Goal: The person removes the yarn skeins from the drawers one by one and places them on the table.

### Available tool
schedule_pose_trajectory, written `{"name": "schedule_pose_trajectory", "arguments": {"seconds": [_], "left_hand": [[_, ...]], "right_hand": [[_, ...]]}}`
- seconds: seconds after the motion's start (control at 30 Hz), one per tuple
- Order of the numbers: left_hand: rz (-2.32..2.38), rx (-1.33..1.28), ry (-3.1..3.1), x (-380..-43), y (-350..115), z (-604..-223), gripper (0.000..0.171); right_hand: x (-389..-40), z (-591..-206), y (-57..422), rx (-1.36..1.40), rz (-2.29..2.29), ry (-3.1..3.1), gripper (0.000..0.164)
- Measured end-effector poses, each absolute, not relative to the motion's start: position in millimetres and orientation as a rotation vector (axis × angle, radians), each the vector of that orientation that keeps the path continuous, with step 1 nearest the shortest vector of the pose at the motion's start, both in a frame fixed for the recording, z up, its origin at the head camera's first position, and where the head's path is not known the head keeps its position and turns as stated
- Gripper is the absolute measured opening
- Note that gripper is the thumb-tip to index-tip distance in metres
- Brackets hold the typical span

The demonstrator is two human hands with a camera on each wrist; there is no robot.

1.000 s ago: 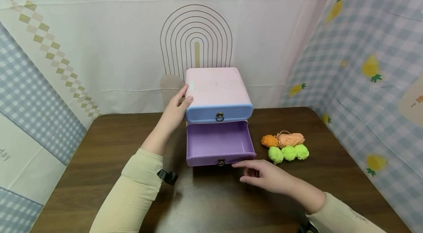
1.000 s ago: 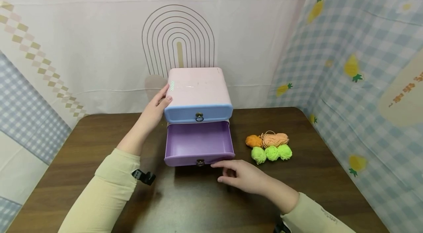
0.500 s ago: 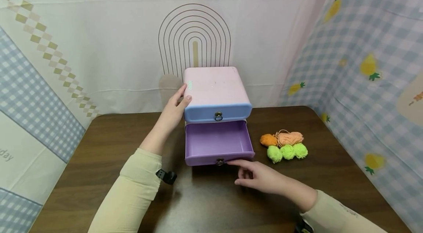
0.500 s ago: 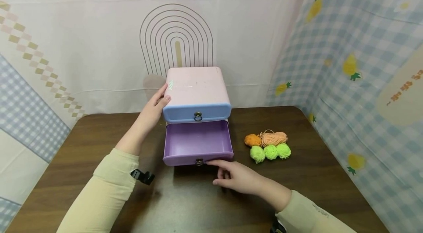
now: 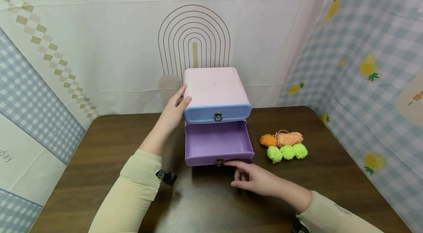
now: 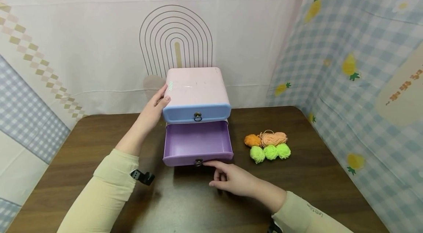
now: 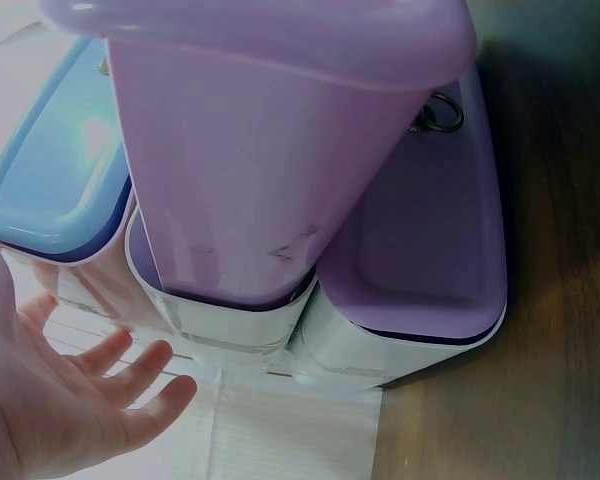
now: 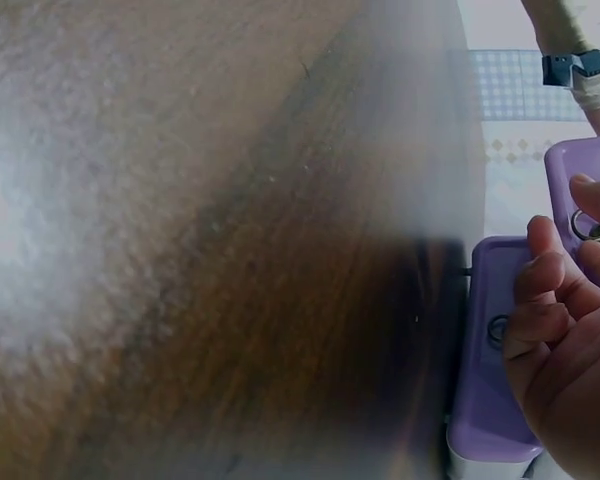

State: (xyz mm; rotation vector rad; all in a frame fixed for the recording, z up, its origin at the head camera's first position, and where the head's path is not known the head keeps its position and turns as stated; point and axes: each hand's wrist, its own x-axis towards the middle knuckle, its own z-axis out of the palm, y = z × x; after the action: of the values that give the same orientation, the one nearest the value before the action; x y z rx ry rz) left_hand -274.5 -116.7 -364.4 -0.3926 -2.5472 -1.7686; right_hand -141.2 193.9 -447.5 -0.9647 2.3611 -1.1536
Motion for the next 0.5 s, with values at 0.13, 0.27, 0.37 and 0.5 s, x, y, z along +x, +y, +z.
{"name": "schedule_pose_trajectory", "arguments": {"seconds": [0.13, 0.27, 0.37, 0.5], "left_hand": [[-1.774, -0.384, -2.545, -273.2, -116.4, -363.7, 0.065], [-1.771, -0.386, -2.544, -271.9, -115.9, -362.8, 0.066], [-1.771, -0.388, -2.544, -271.8, -116.1, -362.7, 0.066], [-1.769, -0.387, -2.545, -272.7, -116.2, -363.4, 0.066]], "right_hand": [[-140.1, -448.9, 192.5, -0.938, -1.17, 2.347, 0.054], [-138.9, -449.2, 191.9, -0.891, -1.178, 2.318, 0.053], [-138.0, -450.1, 191.8, -0.868, -1.188, 2.299, 0.054], [-137.3, -452.1, 191.5, -0.858, -1.207, 2.276, 0.056]]}}
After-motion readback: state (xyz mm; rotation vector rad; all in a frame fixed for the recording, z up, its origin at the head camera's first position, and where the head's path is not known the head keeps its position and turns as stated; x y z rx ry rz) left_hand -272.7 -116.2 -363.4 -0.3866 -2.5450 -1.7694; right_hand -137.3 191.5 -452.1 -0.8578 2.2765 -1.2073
